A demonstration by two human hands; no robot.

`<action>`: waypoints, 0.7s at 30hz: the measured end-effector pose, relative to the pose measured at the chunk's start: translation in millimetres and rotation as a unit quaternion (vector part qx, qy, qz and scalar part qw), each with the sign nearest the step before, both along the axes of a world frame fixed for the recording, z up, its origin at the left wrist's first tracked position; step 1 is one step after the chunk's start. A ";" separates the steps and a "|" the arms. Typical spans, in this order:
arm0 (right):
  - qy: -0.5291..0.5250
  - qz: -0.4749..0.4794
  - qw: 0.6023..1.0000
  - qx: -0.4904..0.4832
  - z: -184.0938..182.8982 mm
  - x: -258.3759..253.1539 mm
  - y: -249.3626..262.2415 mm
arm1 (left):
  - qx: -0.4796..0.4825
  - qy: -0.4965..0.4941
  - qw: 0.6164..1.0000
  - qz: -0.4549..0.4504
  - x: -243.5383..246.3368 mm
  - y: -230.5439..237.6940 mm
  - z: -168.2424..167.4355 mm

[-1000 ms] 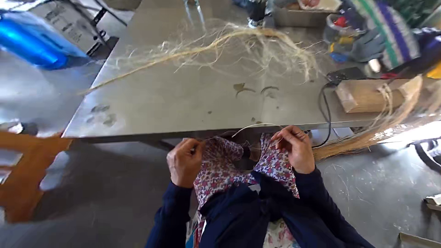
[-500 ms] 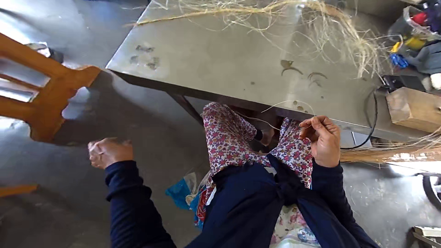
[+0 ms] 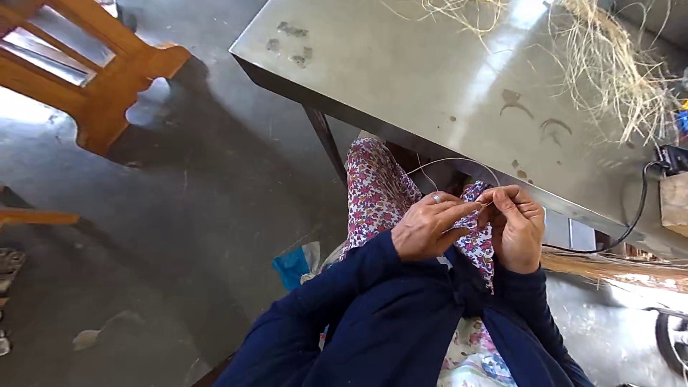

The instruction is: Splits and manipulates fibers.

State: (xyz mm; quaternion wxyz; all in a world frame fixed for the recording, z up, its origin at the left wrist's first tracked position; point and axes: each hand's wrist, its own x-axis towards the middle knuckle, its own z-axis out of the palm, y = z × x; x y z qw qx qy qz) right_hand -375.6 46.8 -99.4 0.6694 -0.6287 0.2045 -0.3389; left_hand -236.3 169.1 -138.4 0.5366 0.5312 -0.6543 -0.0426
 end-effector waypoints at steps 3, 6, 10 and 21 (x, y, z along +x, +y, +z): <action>-0.024 0.002 0.999 0.041 4.1 -4.4 -8.1 | 0.039 0.102 0.994 -0.013 1.9 2.8 -13.1; -0.038 -0.024 0.996 0.071 7.6 -11.3 -18.2 | 0.066 0.171 0.983 -0.014 10.9 14.9 -29.7; -0.054 -0.073 0.995 0.050 16.3 -23.2 -36.6 | 0.119 0.272 0.955 0.010 46.8 40.2 -57.8; -0.047 -0.168 0.985 0.000 22.8 -21.7 -60.6 | 0.223 0.373 0.900 0.046 123.8 114.2 -85.4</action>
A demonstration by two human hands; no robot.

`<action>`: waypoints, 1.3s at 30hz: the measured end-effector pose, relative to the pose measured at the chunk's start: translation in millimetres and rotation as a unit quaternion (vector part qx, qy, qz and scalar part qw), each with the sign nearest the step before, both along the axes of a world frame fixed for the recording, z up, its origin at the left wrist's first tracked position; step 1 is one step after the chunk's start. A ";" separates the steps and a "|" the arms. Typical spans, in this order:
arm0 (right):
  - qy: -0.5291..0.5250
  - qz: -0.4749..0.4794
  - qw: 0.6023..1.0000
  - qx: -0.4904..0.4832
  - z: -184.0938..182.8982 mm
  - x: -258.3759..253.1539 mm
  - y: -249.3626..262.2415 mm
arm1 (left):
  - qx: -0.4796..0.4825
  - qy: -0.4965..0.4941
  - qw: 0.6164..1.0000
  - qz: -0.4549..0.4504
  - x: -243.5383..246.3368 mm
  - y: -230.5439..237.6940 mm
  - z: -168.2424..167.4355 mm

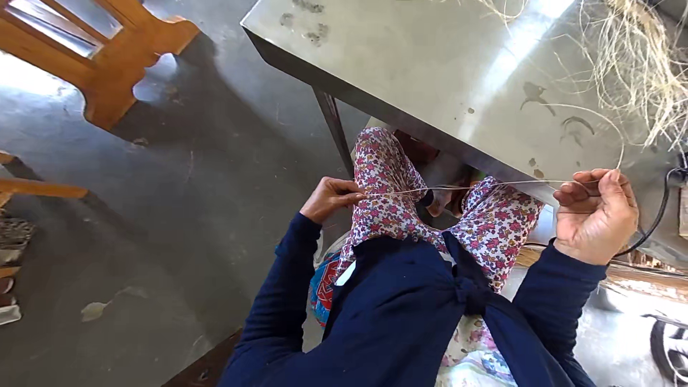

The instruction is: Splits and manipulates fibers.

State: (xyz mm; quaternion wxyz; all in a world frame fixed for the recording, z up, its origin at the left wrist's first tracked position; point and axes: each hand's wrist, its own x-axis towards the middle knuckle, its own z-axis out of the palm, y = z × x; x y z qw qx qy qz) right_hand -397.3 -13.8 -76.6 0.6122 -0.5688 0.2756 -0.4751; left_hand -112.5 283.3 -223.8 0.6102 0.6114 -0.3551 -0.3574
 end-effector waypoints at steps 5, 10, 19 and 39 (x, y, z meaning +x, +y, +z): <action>-0.012 -0.001 1.000 -0.012 4.2 7.7 -7.3 | 0.024 -0.009 0.998 0.062 13.0 13.1 -19.0; 0.003 -0.017 1.000 -0.025 8.2 11.0 -18.9 | 0.173 -0.079 0.974 0.125 29.4 37.6 -40.9; 0.012 0.033 0.997 -0.064 5.6 28.7 -13.7 | 0.423 -0.188 0.877 0.129 48.0 55.2 -37.4; 0.075 0.012 0.995 -0.058 3.3 56.0 -17.4 | -0.092 0.090 0.983 -0.133 -60.7 -127.5 35.0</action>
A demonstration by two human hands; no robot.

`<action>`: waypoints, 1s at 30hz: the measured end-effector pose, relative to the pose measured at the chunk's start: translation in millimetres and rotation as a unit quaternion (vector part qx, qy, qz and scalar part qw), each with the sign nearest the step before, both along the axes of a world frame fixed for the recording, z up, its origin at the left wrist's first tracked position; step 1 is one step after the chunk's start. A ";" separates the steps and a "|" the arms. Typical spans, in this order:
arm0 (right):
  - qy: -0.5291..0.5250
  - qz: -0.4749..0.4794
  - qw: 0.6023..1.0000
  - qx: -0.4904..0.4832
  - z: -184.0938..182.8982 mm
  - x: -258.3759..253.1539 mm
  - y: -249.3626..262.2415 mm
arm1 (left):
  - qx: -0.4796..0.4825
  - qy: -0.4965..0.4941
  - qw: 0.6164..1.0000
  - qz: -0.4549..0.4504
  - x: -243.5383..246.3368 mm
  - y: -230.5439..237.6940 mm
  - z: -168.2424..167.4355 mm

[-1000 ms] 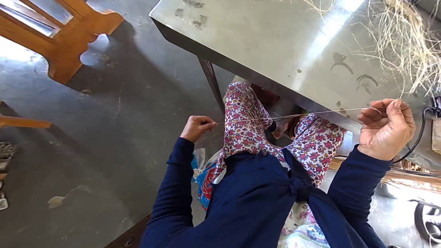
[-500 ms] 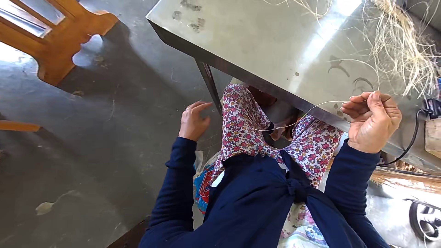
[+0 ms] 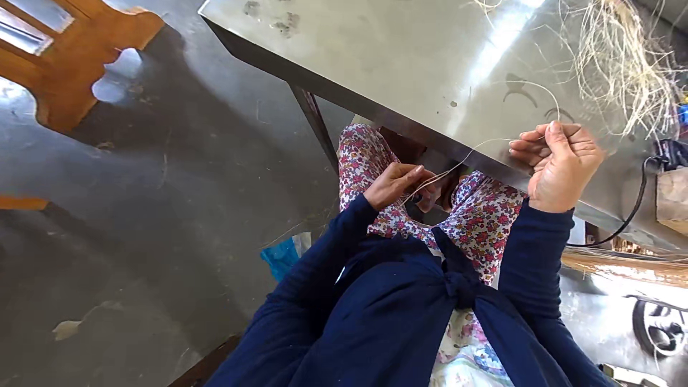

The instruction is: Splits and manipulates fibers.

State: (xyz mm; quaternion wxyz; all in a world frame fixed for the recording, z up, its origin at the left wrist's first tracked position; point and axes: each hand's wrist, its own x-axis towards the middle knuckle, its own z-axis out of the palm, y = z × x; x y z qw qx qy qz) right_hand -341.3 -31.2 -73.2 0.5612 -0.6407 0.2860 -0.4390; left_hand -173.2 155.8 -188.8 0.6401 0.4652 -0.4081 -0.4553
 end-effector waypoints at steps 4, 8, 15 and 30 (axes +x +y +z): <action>0.005 -0.003 1.000 -0.008 -1.8 0.0 -0.4 | 0.009 0.178 0.983 -0.038 -8.3 13.7 10.3; 0.002 0.001 1.000 -0.014 -2.9 0.2 -1.1 | -0.029 0.244 0.968 -0.054 -12.1 28.1 22.3; -0.001 0.004 1.000 -0.015 -3.3 0.1 -0.7 | -0.092 0.246 0.960 -0.095 -16.0 43.9 23.6; -0.005 0.002 1.000 -0.009 -2.4 -0.2 0.1 | -0.009 0.250 0.966 0.068 -36.9 48.3 33.4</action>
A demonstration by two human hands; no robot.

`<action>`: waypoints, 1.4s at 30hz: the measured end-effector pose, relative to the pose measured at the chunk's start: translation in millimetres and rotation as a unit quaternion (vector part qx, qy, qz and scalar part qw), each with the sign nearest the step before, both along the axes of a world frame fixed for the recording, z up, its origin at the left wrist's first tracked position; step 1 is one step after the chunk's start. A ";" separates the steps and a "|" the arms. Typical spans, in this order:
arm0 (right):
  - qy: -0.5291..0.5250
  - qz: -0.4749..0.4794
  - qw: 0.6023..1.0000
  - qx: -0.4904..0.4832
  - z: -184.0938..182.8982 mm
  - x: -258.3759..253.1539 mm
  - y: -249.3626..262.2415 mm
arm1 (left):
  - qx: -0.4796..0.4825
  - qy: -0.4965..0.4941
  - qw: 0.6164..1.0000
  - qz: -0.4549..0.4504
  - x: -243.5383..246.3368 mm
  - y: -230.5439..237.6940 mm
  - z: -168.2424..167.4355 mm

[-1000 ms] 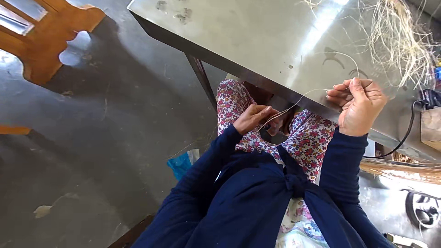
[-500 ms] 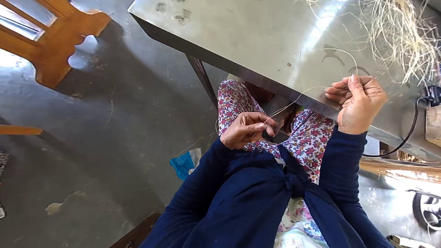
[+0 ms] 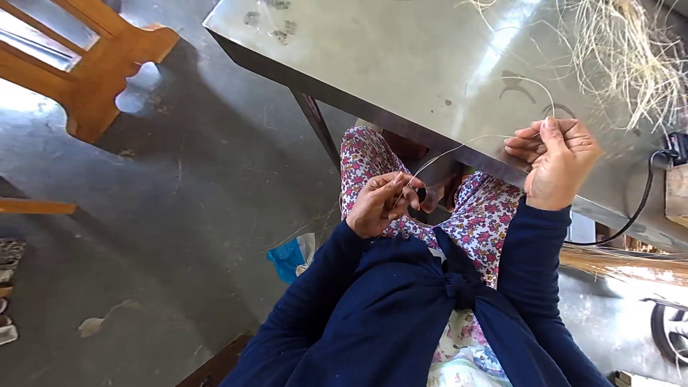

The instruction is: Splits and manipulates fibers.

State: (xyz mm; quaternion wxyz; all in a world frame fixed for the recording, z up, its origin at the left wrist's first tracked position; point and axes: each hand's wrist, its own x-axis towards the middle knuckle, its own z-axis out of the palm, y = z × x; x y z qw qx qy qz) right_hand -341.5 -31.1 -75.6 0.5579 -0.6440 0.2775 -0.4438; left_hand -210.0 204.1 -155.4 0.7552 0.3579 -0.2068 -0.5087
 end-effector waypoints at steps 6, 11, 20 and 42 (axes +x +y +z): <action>0.003 0.000 1.000 -0.001 -1.0 0.3 -0.2 | -0.015 0.044 0.999 0.004 3.8 -5.5 -1.3; 0.002 0.002 1.000 -0.001 -0.1 0.3 0.2 | 0.026 0.060 0.997 0.039 4.3 -9.4 1.9; 0.001 0.008 1.000 -0.010 -1.3 -0.5 -0.8 | 0.124 0.036 0.987 0.095 1.2 -14.1 1.7; -0.005 0.012 1.000 0.016 2.1 -1.0 -0.4 | 0.149 0.135 0.979 -0.040 6.4 -11.2 -9.3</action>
